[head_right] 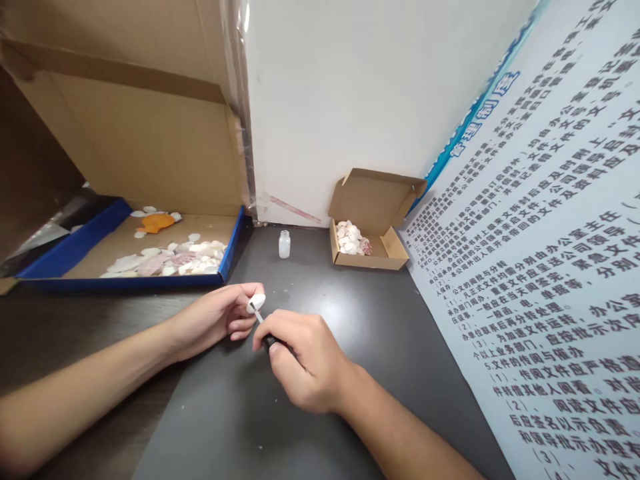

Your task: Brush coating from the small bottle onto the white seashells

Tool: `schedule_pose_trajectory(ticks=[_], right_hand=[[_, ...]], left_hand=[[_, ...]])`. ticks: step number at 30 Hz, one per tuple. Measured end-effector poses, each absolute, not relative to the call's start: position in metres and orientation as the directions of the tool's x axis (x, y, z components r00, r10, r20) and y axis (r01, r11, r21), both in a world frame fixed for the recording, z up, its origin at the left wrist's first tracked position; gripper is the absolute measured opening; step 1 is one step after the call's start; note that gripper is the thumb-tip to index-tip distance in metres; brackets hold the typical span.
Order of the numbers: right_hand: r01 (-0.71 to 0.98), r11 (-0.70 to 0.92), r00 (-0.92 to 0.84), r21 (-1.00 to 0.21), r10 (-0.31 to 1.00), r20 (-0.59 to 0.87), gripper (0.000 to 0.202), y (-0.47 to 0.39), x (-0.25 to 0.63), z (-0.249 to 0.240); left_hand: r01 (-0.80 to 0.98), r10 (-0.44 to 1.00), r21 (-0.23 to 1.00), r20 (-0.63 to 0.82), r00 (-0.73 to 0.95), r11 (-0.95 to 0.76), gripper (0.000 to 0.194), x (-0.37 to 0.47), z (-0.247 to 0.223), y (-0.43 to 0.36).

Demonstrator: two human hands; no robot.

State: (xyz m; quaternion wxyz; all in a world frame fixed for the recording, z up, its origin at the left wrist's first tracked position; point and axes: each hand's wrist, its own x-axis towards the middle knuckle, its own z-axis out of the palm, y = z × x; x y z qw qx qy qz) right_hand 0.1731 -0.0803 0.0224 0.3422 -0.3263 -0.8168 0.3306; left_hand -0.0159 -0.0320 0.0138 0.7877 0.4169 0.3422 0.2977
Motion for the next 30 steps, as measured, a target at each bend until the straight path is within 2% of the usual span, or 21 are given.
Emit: schedule_pose_trajectory(ticks=[4,10,13,15,19,23,27,30], right_hand=[[0.4,0.509,-0.476,-0.763,0.826,0.301,0.021,-0.0798,0.1727,0.0219],[0.31,0.578,-0.557,-0.755,0.754,0.348,0.021,-0.0806,0.1725,0.0226],[0.425,0.501,-0.452,-0.754,0.839,0.303,0.02,-0.0793,0.1729,0.0223],[0.429,0.491,-0.422,-0.758,0.851,0.313,0.02,-0.0786,0.1733,0.0223],[0.337,0.549,-0.528,-0.765,0.783,0.329,0.021,-0.0794,0.1729,0.0227],[0.427,0.485,-0.448,-0.763,0.847,0.287,0.02,-0.0791,0.1727,0.023],[0.325,0.567,-0.526,-0.757,0.774,0.353,0.022,-0.0788,0.1726,0.0236],[0.387,0.531,-0.516,-0.754,0.802,0.3,0.021,-0.0793,0.1725,0.023]], left_hand=[[-0.181,0.751,0.864,-0.283,0.597,0.469,0.01,-0.0156,0.0142,-0.0323],[-0.182,0.753,0.858,-0.297,0.587,0.48,0.01,-0.0159,0.0149,-0.0329],[-0.186,0.751,0.861,-0.285,0.596,0.474,0.01,-0.0157,0.0153,-0.0329],[-0.187,0.749,0.862,-0.279,0.601,0.471,0.01,-0.0156,0.0154,-0.0328],[-0.179,0.754,0.863,-0.29,0.59,0.472,0.011,-0.0159,0.0152,-0.0322],[-0.181,0.749,0.862,-0.286,0.598,0.474,0.009,-0.0162,0.0145,-0.0321],[-0.182,0.753,0.861,-0.29,0.591,0.475,0.01,-0.0162,0.0142,-0.0324],[-0.181,0.753,0.862,-0.29,0.591,0.474,0.009,-0.0159,0.0145,-0.0326]])
